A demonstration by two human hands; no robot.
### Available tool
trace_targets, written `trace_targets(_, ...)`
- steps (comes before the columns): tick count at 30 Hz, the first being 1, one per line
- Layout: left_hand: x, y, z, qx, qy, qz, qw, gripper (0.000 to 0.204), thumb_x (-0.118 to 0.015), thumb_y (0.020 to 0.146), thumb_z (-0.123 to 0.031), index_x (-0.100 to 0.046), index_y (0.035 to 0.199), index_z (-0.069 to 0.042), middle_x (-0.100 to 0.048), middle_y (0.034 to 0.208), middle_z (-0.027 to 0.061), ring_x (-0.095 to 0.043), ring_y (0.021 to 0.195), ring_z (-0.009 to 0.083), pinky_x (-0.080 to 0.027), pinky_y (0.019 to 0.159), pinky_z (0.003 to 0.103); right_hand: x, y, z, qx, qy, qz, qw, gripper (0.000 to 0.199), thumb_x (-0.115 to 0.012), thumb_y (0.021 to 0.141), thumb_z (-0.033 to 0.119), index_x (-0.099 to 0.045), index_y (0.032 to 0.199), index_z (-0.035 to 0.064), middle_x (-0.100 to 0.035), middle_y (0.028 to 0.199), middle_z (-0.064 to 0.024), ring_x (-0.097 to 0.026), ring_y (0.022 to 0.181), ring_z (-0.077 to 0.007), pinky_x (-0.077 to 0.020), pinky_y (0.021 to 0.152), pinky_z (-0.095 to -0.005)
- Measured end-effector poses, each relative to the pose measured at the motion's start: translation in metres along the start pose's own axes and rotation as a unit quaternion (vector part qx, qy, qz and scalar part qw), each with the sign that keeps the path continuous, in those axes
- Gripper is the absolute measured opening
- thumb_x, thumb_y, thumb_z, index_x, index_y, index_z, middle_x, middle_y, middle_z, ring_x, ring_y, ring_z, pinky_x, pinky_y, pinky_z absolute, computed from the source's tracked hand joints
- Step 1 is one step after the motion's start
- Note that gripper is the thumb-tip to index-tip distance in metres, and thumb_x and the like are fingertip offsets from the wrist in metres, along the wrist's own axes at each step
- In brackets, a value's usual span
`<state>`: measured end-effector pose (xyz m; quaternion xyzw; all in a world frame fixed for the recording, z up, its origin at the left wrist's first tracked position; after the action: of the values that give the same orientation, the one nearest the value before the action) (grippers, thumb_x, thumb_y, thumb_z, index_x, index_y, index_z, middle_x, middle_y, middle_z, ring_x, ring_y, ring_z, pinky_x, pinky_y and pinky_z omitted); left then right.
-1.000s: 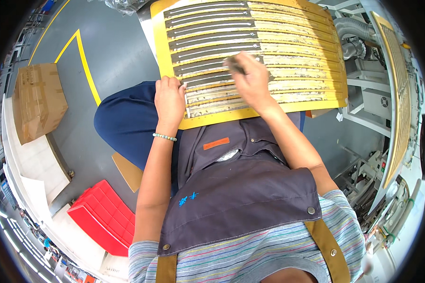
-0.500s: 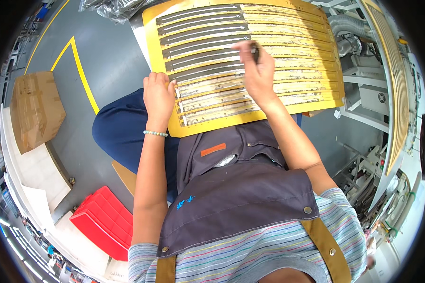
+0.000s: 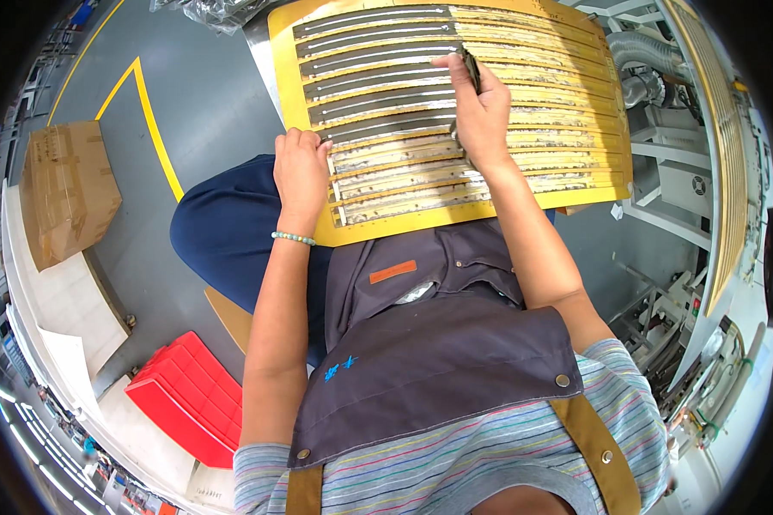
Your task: Insert metal strips or components into a yellow wooden multi-slot template board sequentially.
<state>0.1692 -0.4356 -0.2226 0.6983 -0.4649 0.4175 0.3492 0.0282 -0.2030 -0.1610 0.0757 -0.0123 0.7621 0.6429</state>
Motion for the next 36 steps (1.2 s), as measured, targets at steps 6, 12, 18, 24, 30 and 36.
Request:
trace_targets(6, 0.004, -0.006, -0.002, 0.017, -0.186, 0.002, 0.982, 0.015, -0.078, 0.094, -0.012, -0.067, 0.092, -0.002, -0.062, 0.091, 0.0107, -0.060, 0.090, 0.0303, -0.052, 0.083, 0.042, -0.069, -0.030, -0.001, 0.236, -0.268, 0.229, 0.906, 0.036, -0.082, 0.091, 0.025, -0.076, 0.124, 0.0113, -0.070, 0.100, -0.0061, -0.069, 0.083, -0.0273, -0.0560, 0.074, -0.0404)
trace_targets(12, 0.042, 0.015, -0.033, -0.042, -0.262, 0.031, 0.964, 0.014, -0.077, 0.096, -0.014, -0.074, 0.105, -0.003, -0.067, 0.099, 0.0091, -0.063, 0.095, 0.0290, -0.053, 0.082, 0.039, -0.051, -0.017, -0.027, 0.120, -0.075, 0.131, 0.981, 0.026, -0.072, 0.103, 0.031, -0.073, 0.107, 0.0050, -0.067, 0.093, -0.0095, -0.069, 0.085, -0.0287, -0.0561, 0.091, -0.0429)
trace_targets(18, 0.019, 0.049, 0.004, -0.064, -0.031, -0.045, 0.997, 0.016, -0.079, 0.093, -0.015, -0.074, 0.102, -0.003, -0.066, 0.108, 0.0120, -0.060, 0.103, 0.0333, -0.053, 0.091, 0.043, 0.039, 0.032, 0.039, 0.124, 0.049, -0.092, 0.987, 0.037, -0.059, 0.114, 0.036, -0.074, 0.099, 0.0058, -0.052, 0.072, 0.0090, -0.042, 0.066, -0.0029, -0.0345, 0.060, -0.0246)
trace_targets(24, -0.001, 0.044, 0.004, -0.046, -0.028, -0.012, 0.998, 0.011, -0.073, 0.096, -0.012, -0.070, 0.095, -0.002, -0.066, 0.096, 0.0122, -0.060, 0.096, 0.0347, -0.053, 0.088, 0.044, -0.065, 0.019, -0.004, 0.128, -0.290, 0.176, 0.932, 0.038, -0.079, 0.096, 0.034, -0.075, 0.125, 0.0086, -0.079, 0.116, -0.0168, -0.077, 0.102, -0.0346, -0.0604, 0.090, -0.0427)
trace_targets(30, 0.049, 0.057, -0.034, -0.062, -0.270, -0.034, 0.960, 0.010, -0.073, 0.098, -0.014, -0.073, 0.096, -0.004, -0.069, 0.100, 0.0094, -0.061, 0.098, 0.0310, -0.051, 0.088, 0.042, -0.078, 0.017, -0.019, 0.221, -0.313, 0.157, 0.910, 0.024, -0.075, 0.093, 0.018, -0.072, 0.113, 0.0060, -0.071, 0.098, -0.0089, -0.070, 0.092, -0.0355, -0.0579, 0.082, -0.0442)
trace_targets(36, 0.019, 0.091, 0.016, -0.053, -0.066, -0.063, 0.994, 0.013, -0.078, 0.095, -0.016, -0.073, 0.098, -0.004, -0.068, 0.101, 0.0094, -0.060, 0.101, 0.0330, -0.052, 0.091, 0.044, 0.008, 0.063, 0.022, 0.052, 0.095, -0.018, 0.994, 0.025, -0.061, 0.112, 0.022, -0.069, 0.104, -0.0005, -0.070, 0.087, -0.0013, -0.061, 0.077, -0.0146, -0.0541, 0.076, -0.0350)
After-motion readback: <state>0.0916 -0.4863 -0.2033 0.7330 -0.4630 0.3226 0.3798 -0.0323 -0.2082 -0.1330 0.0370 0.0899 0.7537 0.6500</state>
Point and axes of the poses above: each hand's wrist, its own y-axis towards the middle knuckle, its own x-axis out of the back of the hand, z = x × y, the point moved 6 cm from there along y, towards the middle knuckle
